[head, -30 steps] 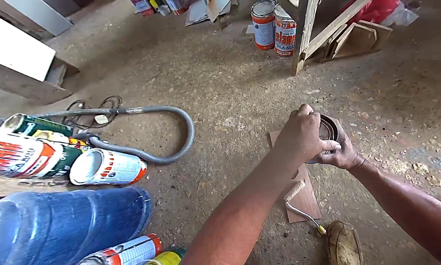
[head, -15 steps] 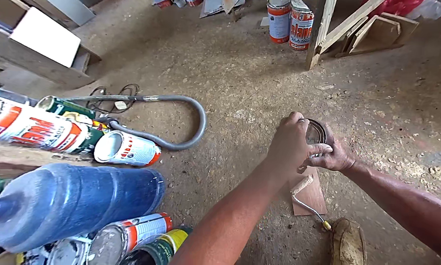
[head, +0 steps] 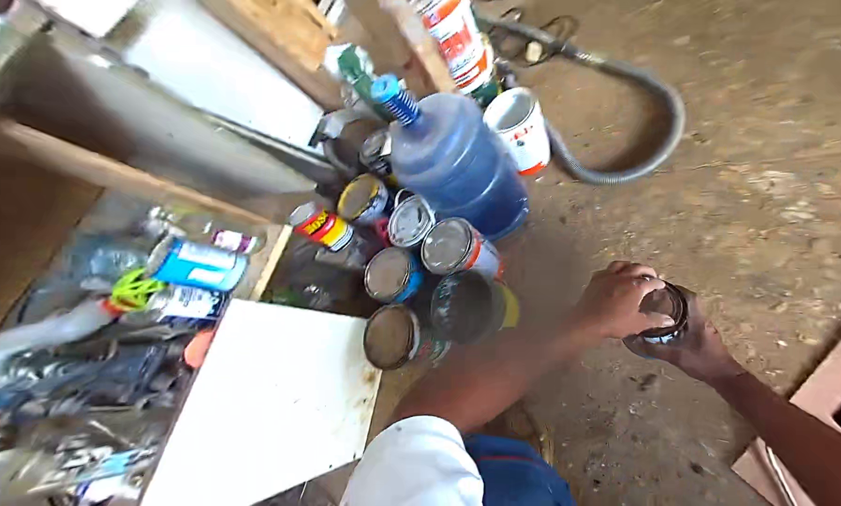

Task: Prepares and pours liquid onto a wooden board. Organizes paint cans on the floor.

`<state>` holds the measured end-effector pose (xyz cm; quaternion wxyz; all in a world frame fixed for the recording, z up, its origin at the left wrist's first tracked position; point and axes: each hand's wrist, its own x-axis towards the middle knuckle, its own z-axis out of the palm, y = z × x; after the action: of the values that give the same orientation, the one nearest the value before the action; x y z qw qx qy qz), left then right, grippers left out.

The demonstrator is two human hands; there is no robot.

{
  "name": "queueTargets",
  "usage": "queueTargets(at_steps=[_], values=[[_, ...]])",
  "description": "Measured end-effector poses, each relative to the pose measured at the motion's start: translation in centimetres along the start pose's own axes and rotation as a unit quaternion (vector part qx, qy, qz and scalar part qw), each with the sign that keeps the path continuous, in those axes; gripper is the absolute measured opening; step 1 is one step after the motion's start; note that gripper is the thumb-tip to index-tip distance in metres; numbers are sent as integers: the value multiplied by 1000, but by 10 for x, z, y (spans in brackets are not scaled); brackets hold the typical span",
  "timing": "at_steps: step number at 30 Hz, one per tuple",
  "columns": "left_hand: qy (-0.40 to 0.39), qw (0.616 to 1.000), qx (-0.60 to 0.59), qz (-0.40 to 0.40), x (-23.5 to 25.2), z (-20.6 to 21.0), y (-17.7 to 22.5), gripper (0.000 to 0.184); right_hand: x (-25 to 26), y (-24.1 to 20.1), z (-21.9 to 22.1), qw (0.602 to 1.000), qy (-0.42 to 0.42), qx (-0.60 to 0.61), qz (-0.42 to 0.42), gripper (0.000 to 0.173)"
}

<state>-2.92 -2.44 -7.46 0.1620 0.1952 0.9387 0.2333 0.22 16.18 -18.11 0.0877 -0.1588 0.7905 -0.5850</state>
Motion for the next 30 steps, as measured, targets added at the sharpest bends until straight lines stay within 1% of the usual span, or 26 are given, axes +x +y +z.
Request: queueTargets(at_steps=[2, 3, 4, 6, 8, 9, 12, 14, 16, 17, 18, 19, 20, 21, 22, 23, 24, 25, 26, 27, 28, 29, 30], values=[[39, 997, -25, -69, -15, 2, -37, 78, 13, 3, 36, 1000, -17, 19, 11, 125], [38, 993, -35, -110, -21, 8, -56, 84, 16, 6, 51, 999, -22, 29, 26, 125], [20, 988, -37, -148, -25, 18, -74, 86, 16, 11, 63, 998, -29, 31, 42, 124], [-24, 980, -34, -193, -27, 30, -101, 89, 22, 21, 77, 997, -48, 19, 54, 123], [-73, 972, -50, -218, -27, 38, -117, 86, 24, 34, 84, 996, -62, 3, 61, 122], [-92, 969, -66, -220, -27, 42, -123, 81, 23, 40, 86, 996, -66, -1, 64, 122], [-115, 958, -160, -207, -22, 51, -146, 66, 16, 51, 84, 996, -70, -3, 61, 125], [-131, 952, -192, -200, -19, 53, -147, 62, 9, 58, 76, 994, -91, -22, 64, 127], [-130, 958, -173, -186, -21, 59, -140, 58, 3, 61, 60, 982, -143, -75, 93, 124], [-125, 963, -154, -182, -23, 61, -137, 57, 4, 56, 46, 972, -181, -107, 108, 114], [-118, 967, -134, -182, -26, 60, -133, 56, 6, 47, 29, 965, -202, -127, 108, 94], [-108, 970, -119, -185, -30, 58, -128, 56, 6, 34, 13, 975, -176, -114, 78, 64], [-101, 971, -106, -189, -32, 58, -126, 57, 7, 19, 2, 991, -109, -72, 17, 31], [-95, 972, -100, -191, -33, 59, -127, 58, 12, -3, 2, 998, -40, 15, -49, 16], [-87, 973, -96, -192, -34, 61, -128, 58, 18, -33, 8, 986, -11, 132, -106, 30], [-75, 975, -96, -188, -35, 62, -129, 58, 25, -63, 20, 963, -13, 228, -147, 39], [-64, 976, -93, -184, -36, 66, -131, 57, 31, -83, 36, 943, -25, 287, -163, 44], [-58, 977, -86, -186, -37, 68, -132, 54, 37, -86, 55, 936, -25, 313, -161, 47], [-60, 975, -80, -197, -37, 68, -130, 53, 40, -72, 74, 941, -5, 311, -137, 49], [-70, 972, -75, -214, -38, 66, -128, 54, 41, -51, 90, 954, 23, 283, -98, 48], [-75, 968, -70, -229, -37, 65, -127, 60, 42, -34, 98, 970, 36, 233, -64, 46], [-68, 966, -74, -237, -37, 63, -127, 62, 45, -31, 102, 979, 36, 196, -37, 47], [-62, 966, -78, -240, -39, 60, -127, 61, 46, -38, 103, 982, 26, 184, -33, 48]])
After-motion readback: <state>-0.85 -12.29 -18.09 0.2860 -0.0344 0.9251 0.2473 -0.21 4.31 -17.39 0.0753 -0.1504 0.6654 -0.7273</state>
